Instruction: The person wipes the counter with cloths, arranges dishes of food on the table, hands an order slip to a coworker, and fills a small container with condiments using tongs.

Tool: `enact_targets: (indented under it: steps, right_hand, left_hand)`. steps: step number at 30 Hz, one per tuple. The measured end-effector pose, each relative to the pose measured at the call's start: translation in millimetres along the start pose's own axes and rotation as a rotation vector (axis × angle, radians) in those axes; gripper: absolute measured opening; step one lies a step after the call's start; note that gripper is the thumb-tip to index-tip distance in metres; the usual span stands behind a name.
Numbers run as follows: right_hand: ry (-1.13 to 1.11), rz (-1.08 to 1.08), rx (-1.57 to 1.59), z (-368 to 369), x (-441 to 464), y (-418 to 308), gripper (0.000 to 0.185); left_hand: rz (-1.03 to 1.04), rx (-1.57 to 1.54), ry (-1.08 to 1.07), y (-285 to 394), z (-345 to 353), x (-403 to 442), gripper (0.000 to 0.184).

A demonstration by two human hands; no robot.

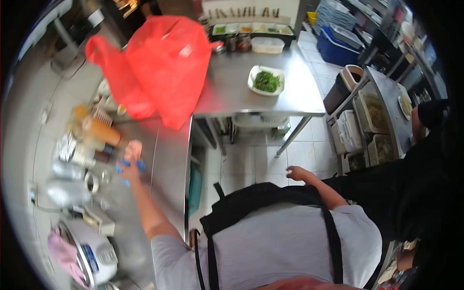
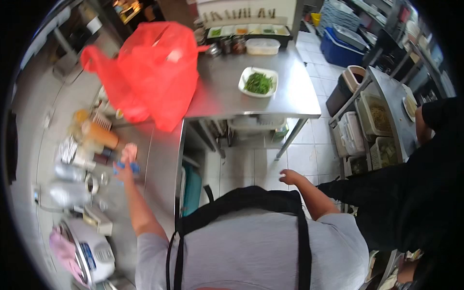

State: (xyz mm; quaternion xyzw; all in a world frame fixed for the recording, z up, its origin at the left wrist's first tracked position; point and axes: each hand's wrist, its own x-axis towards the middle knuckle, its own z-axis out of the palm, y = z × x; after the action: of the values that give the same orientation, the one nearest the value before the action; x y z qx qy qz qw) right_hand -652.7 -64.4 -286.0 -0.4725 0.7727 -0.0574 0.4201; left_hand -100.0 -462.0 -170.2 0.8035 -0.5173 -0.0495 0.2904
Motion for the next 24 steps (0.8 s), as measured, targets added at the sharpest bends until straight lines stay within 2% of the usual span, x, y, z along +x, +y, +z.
enact_targets:
  steps: [2, 4, 5, 6, 8, 9, 10, 11, 17, 21, 23, 24]
  right_hand:
    - [-0.083, -0.172, -0.053, -47, 36, -48, 0.047]
    - [-0.245, -0.292, -0.060, -99, 49, -123, 0.045]
    - [-0.286, -0.342, 0.048, -126, 40, -165, 0.045]
    - [-0.291, -0.446, 0.116, -123, 66, -173, 0.047]
    - [-0.287, -0.583, 0.130, -155, 51, -225, 0.046]
    - [-0.286, -0.653, 0.114, -161, 54, -237, 0.046]
    - [-0.314, -0.620, 0.187, -164, 58, -243, 0.046]
    - [-0.357, -0.601, 0.260, -166, 61, -245, 0.045]
    - [-0.264, -0.470, 0.353, -219, 39, -212, 0.049]
    - [-0.026, -0.365, 0.496, -254, 29, -189, 0.048]
    - [0.037, -0.369, 0.545, -277, 27, -180, 0.047]
    - [0.085, -0.391, 0.486, -288, 30, -171, 0.046]
  left_hand:
    - [-0.134, 0.120, -0.017, 5, 13, 15, 0.095]
    - [-0.158, 0.265, -0.131, 17, 20, 19, 0.091]
    - [-0.140, 0.361, -0.194, 19, 19, 23, 0.078]
    - [-0.102, 0.449, -0.260, 18, 20, 27, 0.066]
    - [0.103, 0.415, -0.036, 34, 17, 7, 0.043]
    - [0.205, 0.411, 0.075, 43, 15, -4, 0.039]
    - [0.195, 0.550, -0.047, 44, 18, 8, 0.034]
    - [0.211, 0.608, -0.061, 45, 24, 16, 0.034]
    - [0.301, 0.590, 0.029, 54, 53, 40, 0.035]
    - [0.387, 0.567, 0.104, 40, 62, 55, 0.038]
    - [0.505, 0.557, 0.166, 20, 64, 67, 0.040]
    - [0.640, 0.579, 0.225, 5, 60, 76, 0.041]
